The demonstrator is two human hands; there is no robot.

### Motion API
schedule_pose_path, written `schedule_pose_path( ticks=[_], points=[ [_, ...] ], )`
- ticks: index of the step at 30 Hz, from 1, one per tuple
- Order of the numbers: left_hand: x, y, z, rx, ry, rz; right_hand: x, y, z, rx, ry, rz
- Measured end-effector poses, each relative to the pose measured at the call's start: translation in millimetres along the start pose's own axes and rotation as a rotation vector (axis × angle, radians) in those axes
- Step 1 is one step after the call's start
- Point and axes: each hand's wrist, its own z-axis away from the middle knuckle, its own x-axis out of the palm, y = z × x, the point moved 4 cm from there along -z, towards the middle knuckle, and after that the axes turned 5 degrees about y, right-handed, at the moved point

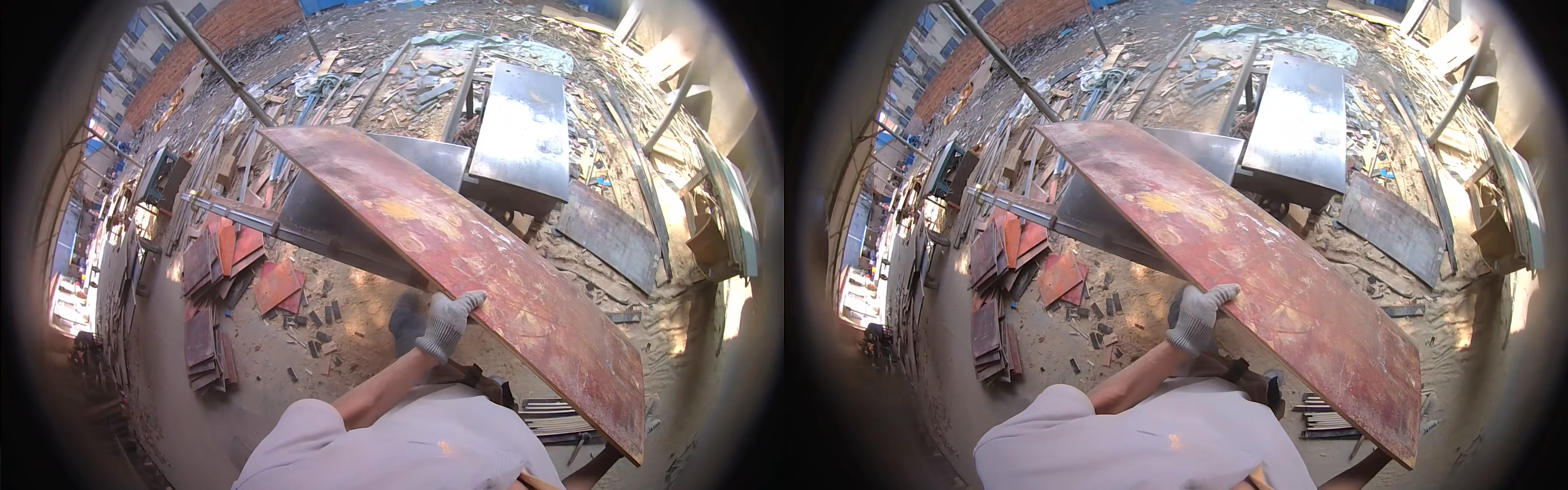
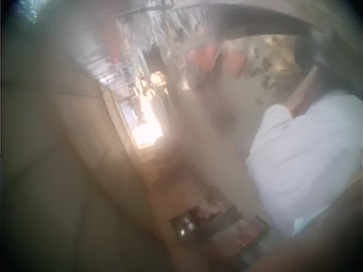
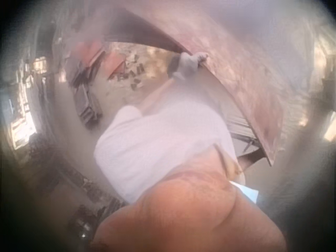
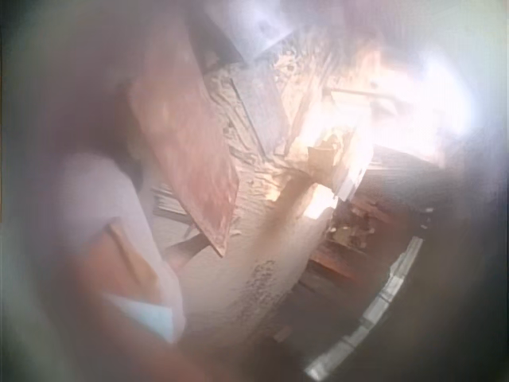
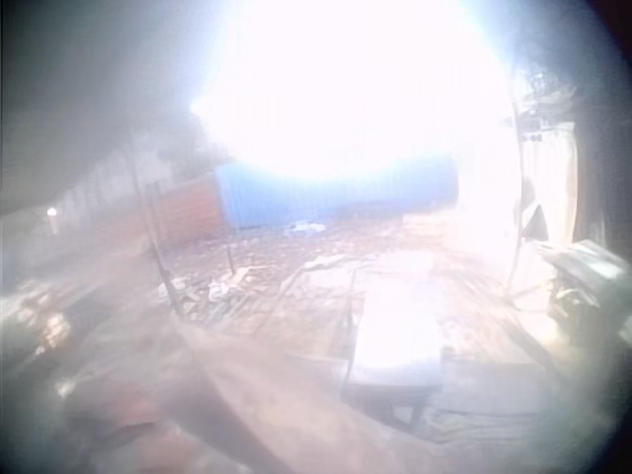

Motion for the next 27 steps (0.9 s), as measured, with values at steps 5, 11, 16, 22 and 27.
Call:
schedule_pose_path(
  ticks=[5,11,16,22,27],
  points=[
    [191.2,-25.1,167.0,-0.059,-0.606,-0.104,-147.6,-170.1,158.6,-0.569,-0.038,-0.386],
    [272.2,-128.8,154.0,0.243,-0.389,-0.409,-265.7,-265.4,332.5,-1.275,-0.030,-1.068],
    [249.5,-252.3,91.8,-0.186,0.096,-0.384,-309.9,-316.8,373.6,-1.453,-0.861,-1.696],
    [299.3,-279.7,72.7,-0.370,0.161,0.135,-255.0,-343.0,334.7,-0.718,0.483,-0.338],
    [300.2,-233.5,32.4,-0.349,0.202,0.009,-178.3,-318.8,362.4,-0.361,0.854,0.437]
  ],
)
